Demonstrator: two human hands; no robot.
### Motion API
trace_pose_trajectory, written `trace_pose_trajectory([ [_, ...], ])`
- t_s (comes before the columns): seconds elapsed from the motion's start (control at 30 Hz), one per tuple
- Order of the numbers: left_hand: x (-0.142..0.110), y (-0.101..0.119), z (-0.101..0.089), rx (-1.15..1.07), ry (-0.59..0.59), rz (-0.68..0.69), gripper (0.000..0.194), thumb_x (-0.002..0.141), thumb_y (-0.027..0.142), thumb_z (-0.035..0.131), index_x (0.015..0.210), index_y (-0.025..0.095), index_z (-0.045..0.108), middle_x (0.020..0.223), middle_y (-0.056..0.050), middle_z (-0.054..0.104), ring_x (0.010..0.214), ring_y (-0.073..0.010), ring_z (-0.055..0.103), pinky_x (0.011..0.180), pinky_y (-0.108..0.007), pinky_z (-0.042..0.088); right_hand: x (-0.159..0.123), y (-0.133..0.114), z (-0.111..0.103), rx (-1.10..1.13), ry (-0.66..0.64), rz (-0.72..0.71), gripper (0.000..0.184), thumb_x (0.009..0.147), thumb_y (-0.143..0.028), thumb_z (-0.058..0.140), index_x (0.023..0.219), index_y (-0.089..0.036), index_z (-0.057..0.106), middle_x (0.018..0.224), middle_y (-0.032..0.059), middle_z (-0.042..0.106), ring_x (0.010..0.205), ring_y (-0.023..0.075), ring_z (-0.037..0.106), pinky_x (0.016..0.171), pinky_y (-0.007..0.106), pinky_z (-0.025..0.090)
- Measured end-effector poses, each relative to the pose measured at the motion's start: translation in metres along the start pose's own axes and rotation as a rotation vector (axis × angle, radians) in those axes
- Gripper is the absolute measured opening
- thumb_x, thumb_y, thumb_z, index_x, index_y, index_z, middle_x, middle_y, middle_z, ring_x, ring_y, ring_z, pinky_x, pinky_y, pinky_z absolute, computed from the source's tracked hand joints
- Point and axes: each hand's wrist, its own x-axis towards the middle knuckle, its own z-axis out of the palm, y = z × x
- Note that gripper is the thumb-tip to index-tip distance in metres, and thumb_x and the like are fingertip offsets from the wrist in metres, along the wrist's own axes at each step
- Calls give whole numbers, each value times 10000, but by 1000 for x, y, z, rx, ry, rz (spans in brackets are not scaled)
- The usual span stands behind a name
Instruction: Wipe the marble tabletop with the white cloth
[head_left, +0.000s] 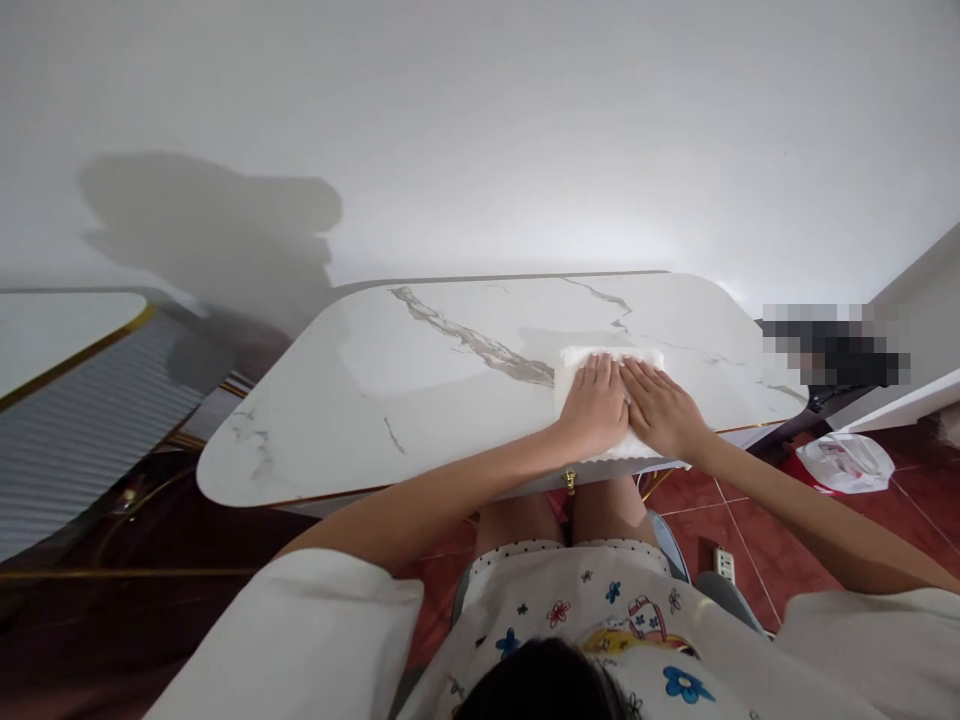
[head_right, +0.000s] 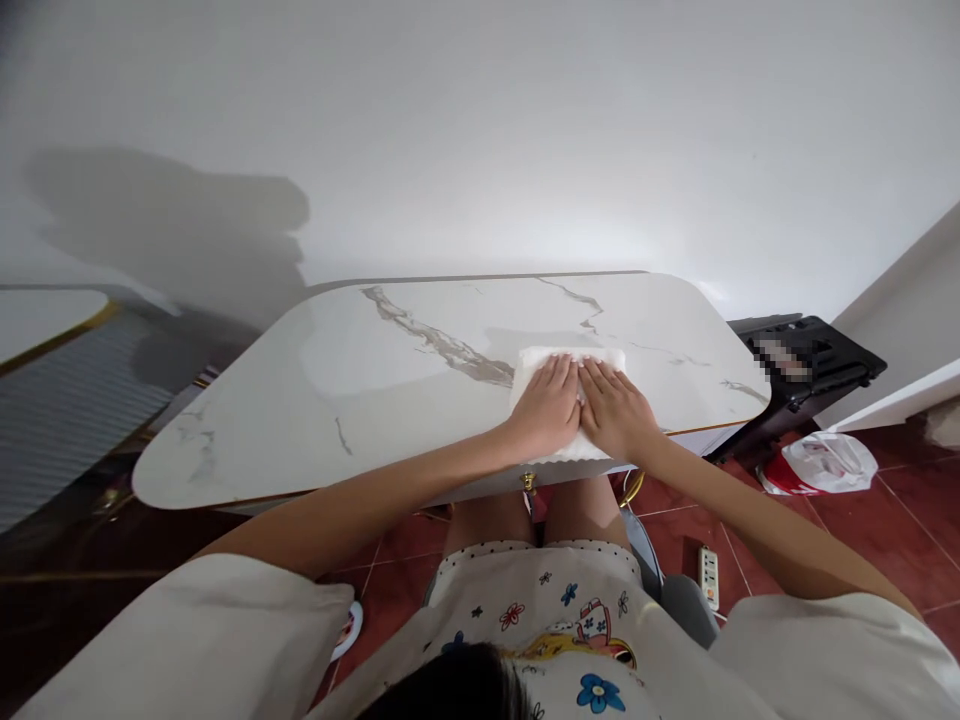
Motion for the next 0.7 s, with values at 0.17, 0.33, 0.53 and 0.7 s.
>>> trace_pose_trajectory([
  [0.17, 34, 25, 9, -57, -35, 19, 633, 884, 298, 317, 1421, -30, 245, 1514, -221, 240, 1418, -361, 144, 1159, -482, 157, -7, 43, 0, -13, -18, 53, 572, 933, -321, 251, 1475, -141, 290, 1496, 71, 350, 1380, 238, 300, 1109, 455, 304],
  [0.33, 82, 27, 16, -54, 13, 24, 614, 891, 269, 309, 1399, -74, 277, 1492, -248, 270, 1400, -371, 196, 1148, -471, 172, 22, 86, 5, -29, -73, 74, 570, 929, -298, 254, 1461, -102, 313, 1504, 88, 331, 1380, 244, 300, 1121, 451, 281],
  [0.53, 140, -10, 20, -67, 44, -10, 589, 893, 258, 335, 1395, -49, 310, 1478, -247, 304, 1390, -359, 231, 1137, -476, 184, 88, 115, 20, -44, -109, 89, 560, 942, -281, 243, 1443, -43, 326, 1506, 121, 319, 1389, 227, 280, 1135, 396, 244],
  [0.7, 171, -60, 17, -24, 53, -32, 568, 902, 226, 315, 1387, -70, 313, 1477, -254, 298, 1387, -339, 239, 1137, -452, 187, 146, 115, 34, -27, -101, 81, 545, 946, -273, 245, 1448, -75, 328, 1508, 95, 325, 1385, 209, 288, 1132, 366, 237],
])
